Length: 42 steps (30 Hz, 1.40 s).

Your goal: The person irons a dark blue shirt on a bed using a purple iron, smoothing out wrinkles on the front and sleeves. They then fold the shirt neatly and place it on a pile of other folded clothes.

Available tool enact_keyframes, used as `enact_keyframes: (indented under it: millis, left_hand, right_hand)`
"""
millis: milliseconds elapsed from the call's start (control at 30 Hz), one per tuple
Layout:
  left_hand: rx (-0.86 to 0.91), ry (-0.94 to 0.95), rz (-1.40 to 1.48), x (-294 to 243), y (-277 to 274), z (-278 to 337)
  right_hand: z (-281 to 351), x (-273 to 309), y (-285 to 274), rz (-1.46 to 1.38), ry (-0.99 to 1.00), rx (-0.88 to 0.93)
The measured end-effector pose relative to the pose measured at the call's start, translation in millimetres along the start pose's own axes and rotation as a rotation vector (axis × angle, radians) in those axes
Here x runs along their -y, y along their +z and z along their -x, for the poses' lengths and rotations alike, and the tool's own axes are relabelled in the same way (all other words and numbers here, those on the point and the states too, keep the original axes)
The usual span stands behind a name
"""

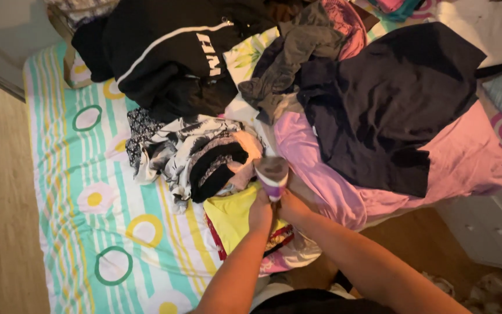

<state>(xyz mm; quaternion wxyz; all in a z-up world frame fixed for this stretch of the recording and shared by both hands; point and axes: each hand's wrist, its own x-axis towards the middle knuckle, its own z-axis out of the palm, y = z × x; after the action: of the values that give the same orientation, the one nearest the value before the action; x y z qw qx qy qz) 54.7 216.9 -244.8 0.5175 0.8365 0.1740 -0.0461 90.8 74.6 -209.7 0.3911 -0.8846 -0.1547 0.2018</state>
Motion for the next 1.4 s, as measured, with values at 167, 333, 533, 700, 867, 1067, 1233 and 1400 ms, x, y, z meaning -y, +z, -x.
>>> enact_keyframes:
  millis: [167,333,533,700,867,1067,1233,1400]
  left_hand:
    - [-0.072,0.268,-0.24,-44,-23,9]
    - [-0.104,0.312,-0.253,-55,-29,11]
    - [-0.11,0.284,-0.314,-50,-29,9]
    - [0.188,-0.124,-0.844,-83,-42,22]
    - [0.546,-0.092,-0.986,-103,1,7]
    - [0.423,0.317,-0.837,-192,35,2]
    - [0.41,0.596,-0.747,-234,93,2]
    - [0.307,0.759,-0.818,-221,203,-16]
  right_hand:
    - [-11,-14,3,0.039,-0.093,-0.011]
    - [-3,11,-8,0.013,0.0,-0.026]
    - [-6,-9,0,0.086,-0.074,-0.028]
    - [37,81,-58,0.055,0.213,0.078]
    - [43,37,-74,0.188,-0.061,-0.059]
    - [44,-15,-136,0.215,-0.139,-0.326]
    - [70,-54,-202,0.104,-0.058,-0.355]
    - [74,-148,-259,-0.075,0.185,-0.449]
